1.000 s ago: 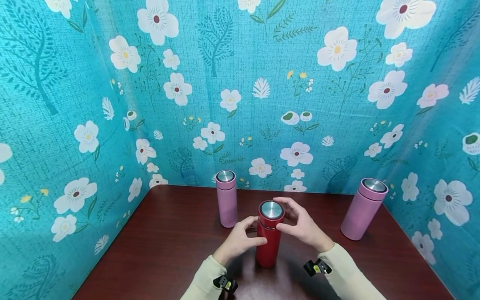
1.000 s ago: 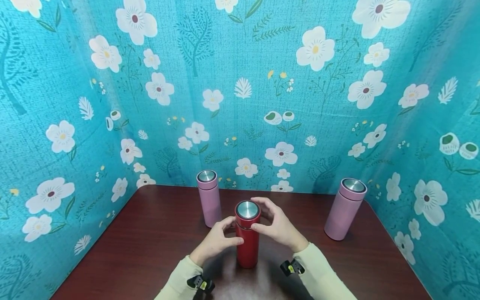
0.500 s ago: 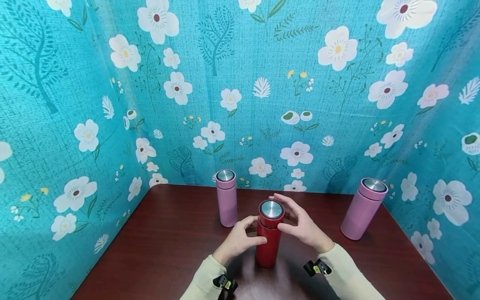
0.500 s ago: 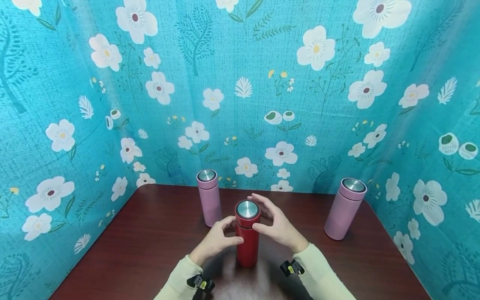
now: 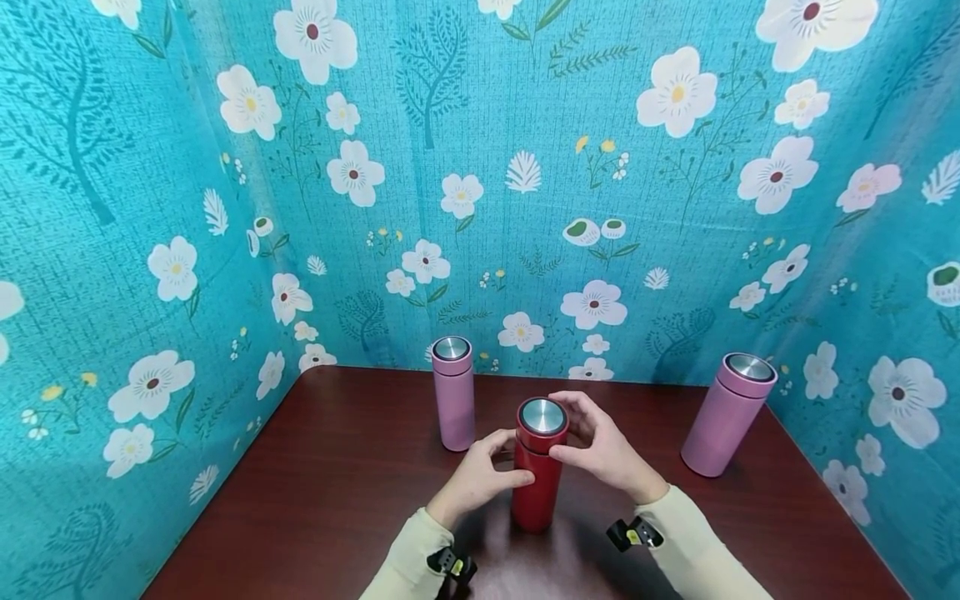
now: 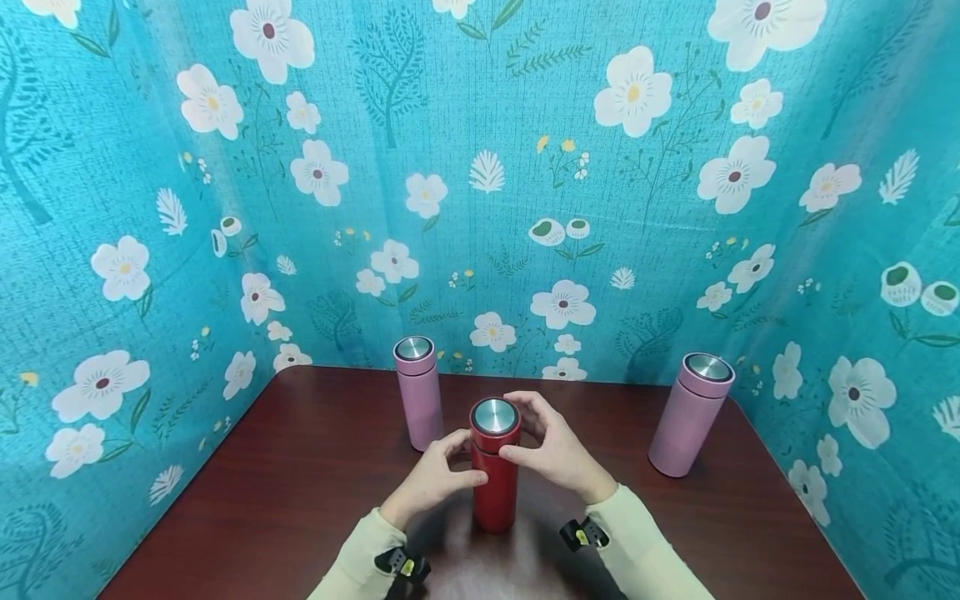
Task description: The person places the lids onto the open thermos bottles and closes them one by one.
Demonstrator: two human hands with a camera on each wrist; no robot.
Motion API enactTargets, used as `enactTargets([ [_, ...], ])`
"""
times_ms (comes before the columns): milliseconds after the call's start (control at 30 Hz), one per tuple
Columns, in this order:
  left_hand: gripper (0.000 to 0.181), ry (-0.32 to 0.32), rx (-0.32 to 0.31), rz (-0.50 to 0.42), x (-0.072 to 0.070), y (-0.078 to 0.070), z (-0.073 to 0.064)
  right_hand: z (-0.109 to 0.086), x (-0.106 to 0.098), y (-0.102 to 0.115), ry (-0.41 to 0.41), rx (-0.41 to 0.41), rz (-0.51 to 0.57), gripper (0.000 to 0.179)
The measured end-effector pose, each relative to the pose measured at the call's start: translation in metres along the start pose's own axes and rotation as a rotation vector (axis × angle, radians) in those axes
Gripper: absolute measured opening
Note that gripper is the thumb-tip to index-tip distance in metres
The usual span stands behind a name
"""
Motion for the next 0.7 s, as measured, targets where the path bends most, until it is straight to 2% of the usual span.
enactTargets([
  [67,0.051,-0.003,0.006,-0.01,0.0,-0.002,0.0,0.0,-0.001,-0.001,-0.001,0.003,0.002,0.065],
  [333,0.051,-0.004,-0.008,-0.002,0.0,0.0,0.001,0.0,-0.001,0.006,0.049,-0.065,-0.015,0.062],
  [567,0.051,-0.004,-0.007,-0.007,0.0,0.001,0.001,0.0,-0.002,0.002,0.047,-0.06,-0.021,0.06],
  [700,0.051,-0.011,-0.001,-0.002,0.003,0.015,0.005,0.001,-0.002,0.003,0.028,-0.061,-0.002,0.061],
])
Point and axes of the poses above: each hand's wrist, its own z-axis towards the middle knuckle, its own x-axis out of the palm, y = z × x, the point moved 7 cm from there along z, towards the middle knuckle, and after that the axes turned 6 degrees about z, right-handed, at the moved point
